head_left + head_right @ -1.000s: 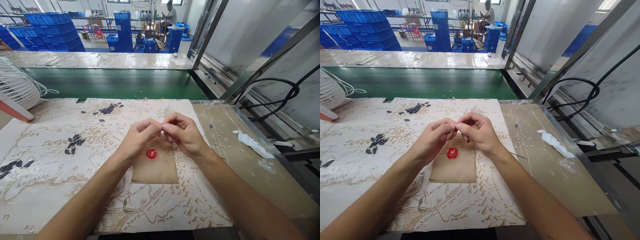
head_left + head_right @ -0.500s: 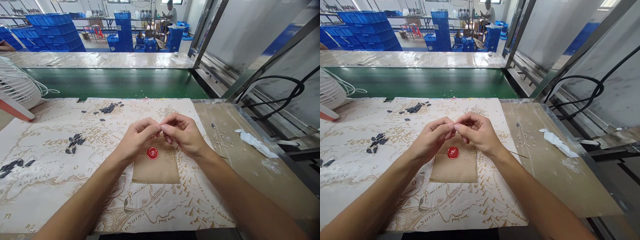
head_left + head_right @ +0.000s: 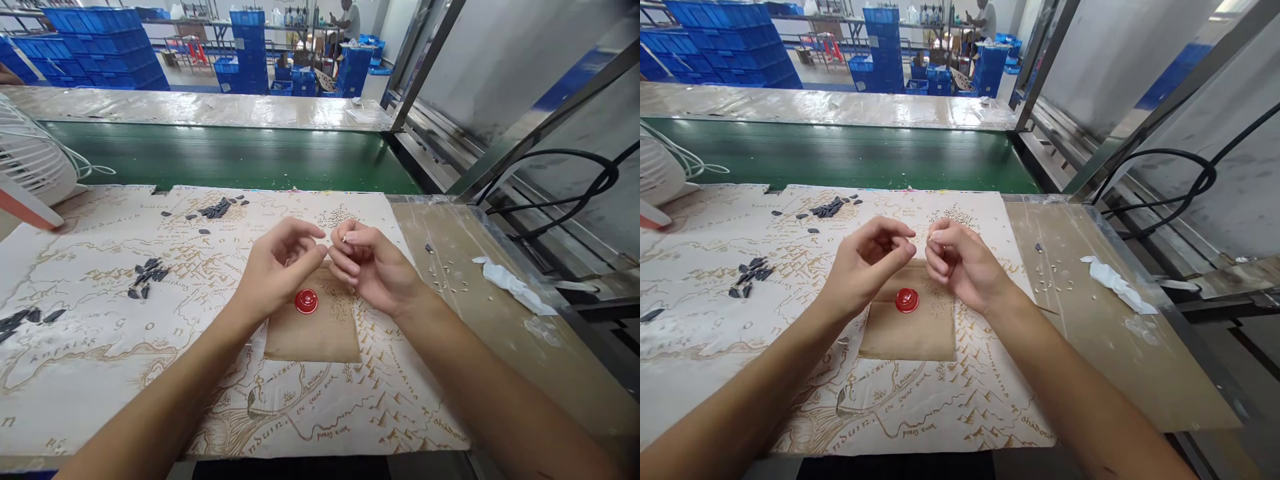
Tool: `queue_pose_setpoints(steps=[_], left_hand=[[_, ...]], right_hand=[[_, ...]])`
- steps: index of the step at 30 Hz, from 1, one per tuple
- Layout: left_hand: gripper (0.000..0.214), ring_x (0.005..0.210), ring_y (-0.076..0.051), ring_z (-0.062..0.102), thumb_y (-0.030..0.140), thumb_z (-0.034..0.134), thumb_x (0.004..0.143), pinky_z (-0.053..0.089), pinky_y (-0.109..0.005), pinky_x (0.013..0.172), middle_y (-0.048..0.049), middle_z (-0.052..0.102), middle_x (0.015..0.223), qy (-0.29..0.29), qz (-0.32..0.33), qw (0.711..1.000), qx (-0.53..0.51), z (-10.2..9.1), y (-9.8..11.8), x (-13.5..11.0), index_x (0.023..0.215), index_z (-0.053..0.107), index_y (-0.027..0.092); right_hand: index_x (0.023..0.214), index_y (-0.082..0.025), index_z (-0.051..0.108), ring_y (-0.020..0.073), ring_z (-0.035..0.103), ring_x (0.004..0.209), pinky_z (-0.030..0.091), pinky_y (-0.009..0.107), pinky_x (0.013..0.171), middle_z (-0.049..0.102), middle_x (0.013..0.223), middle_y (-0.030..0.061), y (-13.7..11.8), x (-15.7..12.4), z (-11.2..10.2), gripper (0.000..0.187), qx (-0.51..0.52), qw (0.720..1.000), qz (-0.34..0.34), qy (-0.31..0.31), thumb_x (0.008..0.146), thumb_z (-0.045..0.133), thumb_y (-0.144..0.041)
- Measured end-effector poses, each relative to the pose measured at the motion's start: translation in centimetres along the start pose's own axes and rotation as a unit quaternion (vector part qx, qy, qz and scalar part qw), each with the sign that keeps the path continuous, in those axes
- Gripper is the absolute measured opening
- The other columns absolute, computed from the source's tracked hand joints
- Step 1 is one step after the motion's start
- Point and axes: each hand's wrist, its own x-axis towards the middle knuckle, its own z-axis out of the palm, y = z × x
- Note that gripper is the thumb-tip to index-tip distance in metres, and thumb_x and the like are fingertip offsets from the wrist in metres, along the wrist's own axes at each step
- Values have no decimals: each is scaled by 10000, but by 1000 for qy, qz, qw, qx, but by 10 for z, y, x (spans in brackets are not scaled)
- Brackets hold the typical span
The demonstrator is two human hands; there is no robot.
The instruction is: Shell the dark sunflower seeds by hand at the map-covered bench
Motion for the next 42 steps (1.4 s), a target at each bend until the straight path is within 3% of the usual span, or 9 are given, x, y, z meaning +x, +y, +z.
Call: queue_pose_setpoints(steps=[2,6,12,16,19,24,31,42], left_hand=[[151,811,-175,633,280,838,1000,490,-340,722,-25,739,938,26,46,997,63,0,1,-2,1142,790,258],[149,815,-164,622,224,780,1035,492,-346,740,-23,765,1010,25,101,984,143,3,2,-6,1181,786,255],[140,852,-169,646,202,730,1058,512,-349,767,-24,762,1005,26,69,993,96,5,-2,-7,1185,764,249],[110,877,-173,679,212,750,1050,531,-346,782,-28,764,1002,61,65,993,80,5,-5,-6,1154,746,246],[94,845,-152,670,196,764,1039,536,-326,770,-15,767,987,84,80,989,95,5,-6,-5,1118,738,238],[140,721,-111,612,119,779,967,504,-285,657,23,758,906,118,148,971,149,4,-10,-4,1049,750,228],[146,692,-95,600,87,769,946,509,-273,645,22,766,899,140,224,938,224,3,-14,-4,1026,748,208],[149,672,-100,589,71,761,937,501,-270,643,19,753,870,154,272,907,282,1,-14,-3,988,735,209]], right_hand=[[735,-230,642,63,352,500,352,206,398,500,696,-80,-1,1,0,240,22,999,27,-6,805,861,-297],[755,-205,709,60,422,529,347,193,360,618,810,-40,1,2,-2,179,31,998,46,-18,790,858,-298],[883,-199,811,48,464,530,368,161,382,686,802,-33,2,0,-4,157,-11,999,44,5,785,929,-232],[1047,-205,873,56,478,525,388,166,392,659,764,-39,1,-1,-4,230,-20,998,57,-1,820,906,-227],[1069,-190,890,53,464,519,394,151,388,622,726,-51,-1,-2,-1,261,-6,997,70,-8,808,898,-202],[1084,-155,899,37,479,513,428,128,396,640,749,-45,-6,-3,5,288,4,996,87,-6,798,883,-184],[1108,-140,896,40,515,528,429,133,391,666,786,-34,-3,-4,2,286,2,996,83,-17,826,889,-186],[1154,-169,906,45,546,525,447,154,406,708,810,-27,1,-2,-1,286,-17,997,72,-33,869,886,-187]])
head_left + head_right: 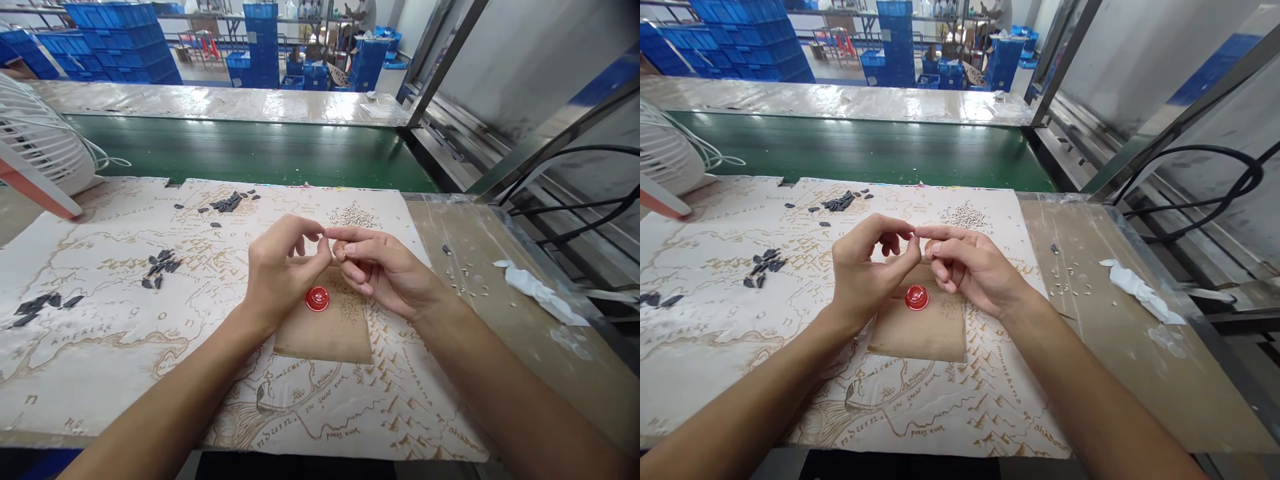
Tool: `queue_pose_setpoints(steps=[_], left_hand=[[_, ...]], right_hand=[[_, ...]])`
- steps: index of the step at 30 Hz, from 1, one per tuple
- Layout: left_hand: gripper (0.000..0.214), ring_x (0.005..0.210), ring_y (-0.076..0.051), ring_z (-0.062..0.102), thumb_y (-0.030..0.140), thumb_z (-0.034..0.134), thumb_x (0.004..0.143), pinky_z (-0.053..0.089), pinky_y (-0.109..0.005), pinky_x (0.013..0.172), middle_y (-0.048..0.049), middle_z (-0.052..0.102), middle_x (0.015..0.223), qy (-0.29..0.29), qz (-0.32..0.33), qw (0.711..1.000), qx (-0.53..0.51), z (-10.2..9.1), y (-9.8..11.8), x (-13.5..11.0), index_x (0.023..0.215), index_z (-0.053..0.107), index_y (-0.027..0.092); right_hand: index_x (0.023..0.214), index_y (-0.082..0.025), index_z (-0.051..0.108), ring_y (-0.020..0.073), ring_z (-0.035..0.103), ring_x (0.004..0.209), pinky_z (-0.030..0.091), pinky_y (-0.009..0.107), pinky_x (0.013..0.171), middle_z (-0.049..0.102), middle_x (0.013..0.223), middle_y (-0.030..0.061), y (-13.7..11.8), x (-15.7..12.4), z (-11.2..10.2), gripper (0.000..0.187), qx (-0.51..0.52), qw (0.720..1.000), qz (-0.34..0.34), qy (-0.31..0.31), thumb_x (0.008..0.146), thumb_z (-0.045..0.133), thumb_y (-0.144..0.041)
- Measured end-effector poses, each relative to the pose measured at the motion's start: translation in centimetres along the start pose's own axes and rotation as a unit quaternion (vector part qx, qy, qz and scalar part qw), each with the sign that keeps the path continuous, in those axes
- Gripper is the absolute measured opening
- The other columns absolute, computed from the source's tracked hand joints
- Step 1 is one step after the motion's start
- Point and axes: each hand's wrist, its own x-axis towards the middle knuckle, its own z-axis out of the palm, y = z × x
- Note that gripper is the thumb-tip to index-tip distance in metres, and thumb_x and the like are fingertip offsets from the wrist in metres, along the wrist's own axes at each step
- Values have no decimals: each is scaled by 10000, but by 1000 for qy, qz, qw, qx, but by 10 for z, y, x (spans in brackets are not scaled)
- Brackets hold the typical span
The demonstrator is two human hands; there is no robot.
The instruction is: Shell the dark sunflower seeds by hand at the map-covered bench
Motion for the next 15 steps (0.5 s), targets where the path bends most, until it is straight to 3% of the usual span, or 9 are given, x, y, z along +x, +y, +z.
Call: queue_pose_setpoints(steps=[9,15], left_hand=[[156,631,-102,571,67,736,928,469,-261,602,41,657,754,8,39,998,57,0,-4,-3,883,679,205],[177,644,-120,584,51,706,946,459,-284,611,31,659,751,19,83,993,88,1,-7,-5,886,653,209]], right_hand=[[1240,-209,918,70,564,559,480,178,436,723,808,-3,-3,-5,5,343,-63,998,-20,-10,897,923,-229],[1263,-219,915,72,511,503,465,167,457,645,609,-33,-3,-5,3,317,-76,997,-5,-24,950,865,-234]])
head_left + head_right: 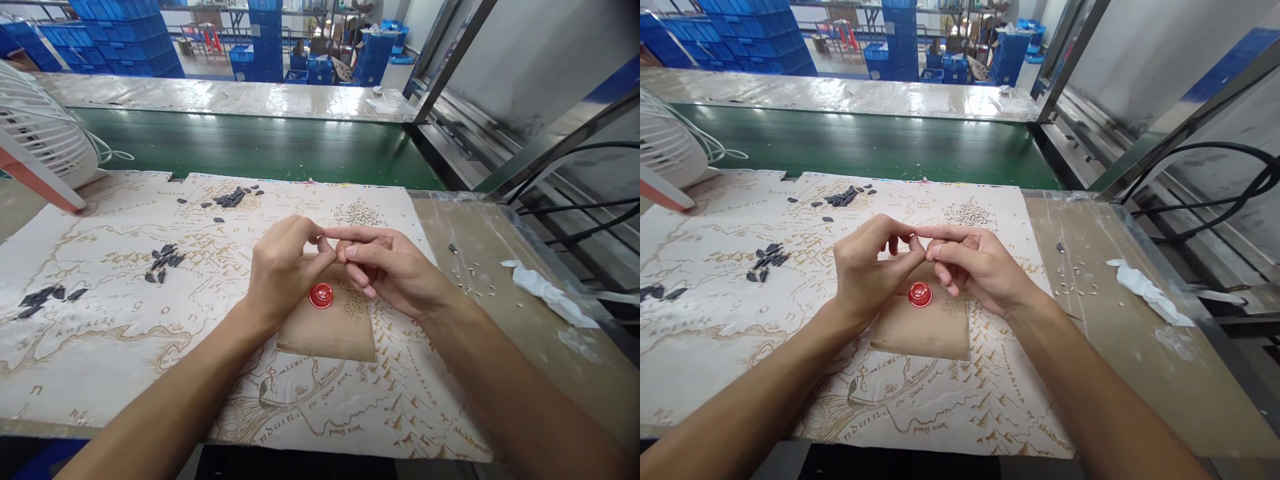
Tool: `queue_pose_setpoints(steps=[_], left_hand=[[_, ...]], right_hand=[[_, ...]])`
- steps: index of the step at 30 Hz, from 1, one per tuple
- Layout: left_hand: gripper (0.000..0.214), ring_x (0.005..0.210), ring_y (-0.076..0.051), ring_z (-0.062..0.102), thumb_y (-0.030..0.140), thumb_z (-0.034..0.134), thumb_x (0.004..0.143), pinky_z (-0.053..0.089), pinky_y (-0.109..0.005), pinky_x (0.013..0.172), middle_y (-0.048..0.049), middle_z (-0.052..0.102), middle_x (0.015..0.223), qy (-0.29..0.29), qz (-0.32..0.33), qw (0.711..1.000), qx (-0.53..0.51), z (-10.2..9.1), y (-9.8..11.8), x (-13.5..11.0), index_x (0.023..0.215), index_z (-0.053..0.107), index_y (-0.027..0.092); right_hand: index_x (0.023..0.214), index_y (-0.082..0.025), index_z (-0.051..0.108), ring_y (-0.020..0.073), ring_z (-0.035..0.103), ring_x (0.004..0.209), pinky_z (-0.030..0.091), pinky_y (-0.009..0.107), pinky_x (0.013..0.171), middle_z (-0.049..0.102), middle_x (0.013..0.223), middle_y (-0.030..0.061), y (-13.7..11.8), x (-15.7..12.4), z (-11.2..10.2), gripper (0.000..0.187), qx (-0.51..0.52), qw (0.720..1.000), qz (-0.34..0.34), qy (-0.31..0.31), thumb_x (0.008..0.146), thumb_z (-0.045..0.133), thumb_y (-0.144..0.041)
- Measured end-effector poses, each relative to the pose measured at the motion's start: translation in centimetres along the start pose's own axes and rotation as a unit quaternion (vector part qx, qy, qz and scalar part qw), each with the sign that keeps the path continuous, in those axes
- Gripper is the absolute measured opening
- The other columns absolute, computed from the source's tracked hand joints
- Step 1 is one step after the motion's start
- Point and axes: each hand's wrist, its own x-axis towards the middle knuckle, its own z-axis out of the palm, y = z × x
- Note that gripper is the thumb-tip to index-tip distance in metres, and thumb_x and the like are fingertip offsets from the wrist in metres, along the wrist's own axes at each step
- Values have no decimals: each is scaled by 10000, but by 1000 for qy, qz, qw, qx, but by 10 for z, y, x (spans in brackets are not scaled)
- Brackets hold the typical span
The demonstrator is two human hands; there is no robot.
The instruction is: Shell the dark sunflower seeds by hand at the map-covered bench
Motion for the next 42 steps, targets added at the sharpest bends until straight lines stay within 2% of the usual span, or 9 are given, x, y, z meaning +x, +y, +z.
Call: queue_pose_setpoints(steps=[7,11,15,22,27,33,42], left_hand=[[216,630,-113,566,15,682,898,459,-286,616,43,685,748,10,6,1000,-1,0,-5,2,865,620,219],[199,650,-122,609,27,691,927,491,-286,623,26,726,806,9,10,1000,-8,2,-3,2,952,671,224],[168,636,-117,594,66,726,955,524,-288,629,5,764,865,11,-19,1000,-13,1,4,2,1018,694,219],[173,626,-110,585,56,716,954,534,-283,632,13,765,849,8,-34,999,-15,0,3,4,1012,703,218],[163,661,-126,627,54,698,954,509,-293,630,10,749,823,9,-6,1000,9,0,0,2,957,683,217],[173,614,-123,576,68,709,949,446,-297,597,28,670,743,-4,-2,1000,29,1,-4,-3,885,646,216],[226,619,-128,545,52,687,932,430,-298,604,29,620,730,-11,-12,1000,10,1,-6,-4,824,591,226]], right_hand=[[1152,-192,920,57,551,539,460,161,409,718,833,-18,-1,0,2,277,36,999,3,5,877,897,-183],[1216,-154,900,22,440,496,419,122,385,679,838,-36,-4,0,-1,357,104,994,12,-18,870,813,-171],[1159,-115,884,20,301,481,405,99,384,639,794,-48,-7,1,-1,344,157,987,23,-20,839,758,-126],[1133,-137,862,32,223,483,358,108,363,609,788,-53,-7,2,1,329,171,984,46,-18,832,731,-118],[1216,-148,868,42,297,484,368,148,364,625,813,-40,-3,1,-1,367,126,991,46,-17,862,776,-162],[1296,-164,865,59,435,517,383,180,374,680,851,-15,1,1,0,407,75,996,39,-5,896,794,-161],[1297,-174,880,56,436,500,388,171,384,645,779,-32,1,0,0,416,61,997,57,-5,887,811,-152]])
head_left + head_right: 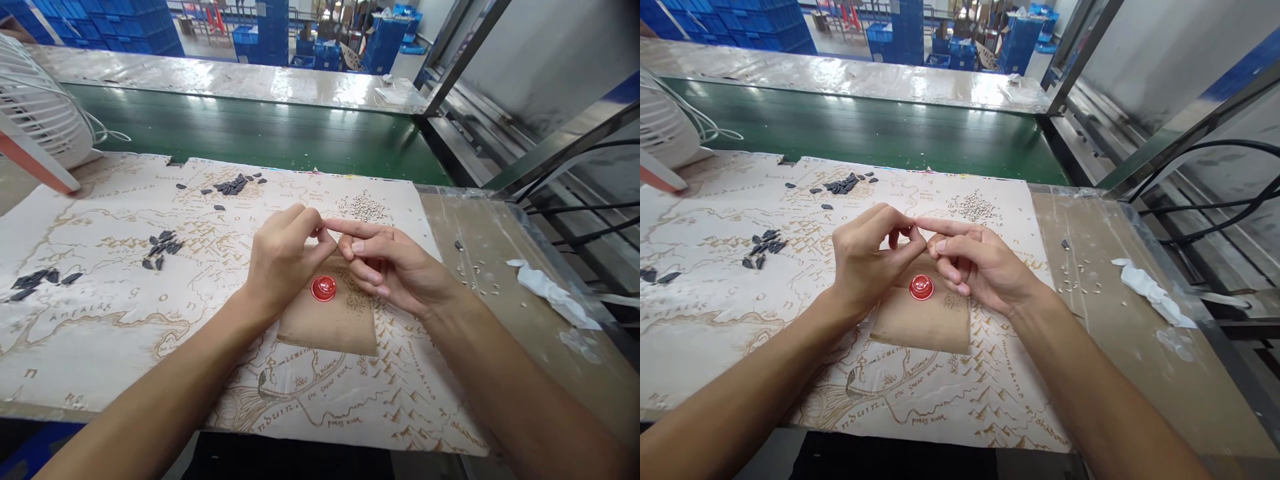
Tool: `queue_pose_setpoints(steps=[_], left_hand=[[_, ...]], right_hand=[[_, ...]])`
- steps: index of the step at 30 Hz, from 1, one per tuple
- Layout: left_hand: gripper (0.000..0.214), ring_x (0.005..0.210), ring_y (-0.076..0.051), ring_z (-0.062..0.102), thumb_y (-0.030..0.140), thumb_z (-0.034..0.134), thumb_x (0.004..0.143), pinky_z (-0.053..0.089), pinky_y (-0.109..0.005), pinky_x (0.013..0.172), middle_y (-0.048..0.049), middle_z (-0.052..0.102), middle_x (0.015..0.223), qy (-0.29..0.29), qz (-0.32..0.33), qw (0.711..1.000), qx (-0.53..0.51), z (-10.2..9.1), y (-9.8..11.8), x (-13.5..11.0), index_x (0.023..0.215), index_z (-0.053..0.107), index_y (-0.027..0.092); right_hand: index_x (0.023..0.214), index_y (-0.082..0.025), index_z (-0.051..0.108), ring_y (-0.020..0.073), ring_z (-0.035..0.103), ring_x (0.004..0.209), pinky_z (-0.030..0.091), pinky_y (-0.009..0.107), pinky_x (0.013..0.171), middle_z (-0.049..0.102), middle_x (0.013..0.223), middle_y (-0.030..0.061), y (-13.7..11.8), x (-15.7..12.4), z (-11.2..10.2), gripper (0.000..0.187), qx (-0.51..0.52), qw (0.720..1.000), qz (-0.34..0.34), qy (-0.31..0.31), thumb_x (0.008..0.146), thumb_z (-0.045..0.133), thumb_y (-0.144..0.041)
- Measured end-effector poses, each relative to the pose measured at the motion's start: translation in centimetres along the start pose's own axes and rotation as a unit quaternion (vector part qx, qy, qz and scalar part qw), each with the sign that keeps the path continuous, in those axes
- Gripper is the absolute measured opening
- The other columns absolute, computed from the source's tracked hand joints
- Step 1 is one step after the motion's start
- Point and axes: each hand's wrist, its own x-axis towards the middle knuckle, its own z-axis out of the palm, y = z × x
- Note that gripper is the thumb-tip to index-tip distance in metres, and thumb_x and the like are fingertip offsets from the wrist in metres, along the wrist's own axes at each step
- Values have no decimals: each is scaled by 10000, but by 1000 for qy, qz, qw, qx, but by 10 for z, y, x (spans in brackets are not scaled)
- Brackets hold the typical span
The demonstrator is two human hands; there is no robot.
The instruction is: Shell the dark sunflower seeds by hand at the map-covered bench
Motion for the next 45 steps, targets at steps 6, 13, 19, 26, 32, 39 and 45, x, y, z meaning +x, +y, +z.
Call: queue_pose_setpoints(steps=[6,13,19,26,32,39,45], left_hand=[[228,614,-135,542,50,686,919,427,-306,597,36,613,723,6,-4,1000,-6,1,0,0,822,597,236],[215,613,-131,537,38,681,888,421,-303,594,40,610,721,7,-5,1000,-12,1,1,1,831,610,233],[206,614,-130,551,50,682,885,446,-299,602,39,636,720,8,-10,1000,-15,1,1,1,833,611,236],[231,617,-121,578,15,662,829,487,-284,616,50,658,710,15,-18,999,-32,0,2,4,815,601,236],[221,640,-118,615,14,664,861,514,-278,628,36,709,768,17,-13,999,-29,1,3,5,918,678,227],[187,629,-113,609,51,716,898,528,-276,628,34,726,795,5,-18,999,-30,1,4,5,942,684,230],[174,635,-115,615,44,701,915,490,-278,604,21,742,796,6,29,1000,-11,0,1,3,932,693,217]], right_hand=[[1272,-175,881,54,445,505,368,179,372,659,815,-29,0,0,-1,408,-2,1000,-2,0,871,816,-148],[1249,-167,883,48,451,502,358,187,370,683,852,-23,-1,1,0,393,1,1000,-2,0,859,836,-149],[1224,-174,885,53,433,506,342,202,372,704,845,-18,-2,1,0,366,0,1000,-1,2,863,835,-146],[1169,-172,889,55,423,510,334,205,378,696,839,-20,-1,1,-2,309,-1,1000,1,-3,868,829,-142],[1198,-140,869,32,341,484,353,159,381,664,829,-32,-3,3,-7,350,45,999,-5,-13,861,775,-129],[1229,-125,852,30,322,475,381,138,392,678,829,-29,-3,4,-9,362,66,997,-1,-28,880,755,-119],[1155,-142,860,38,340,482,372,147,378,667,808,-32,-4,4,-12,298,44,999,5,-16,866,784,-130]])
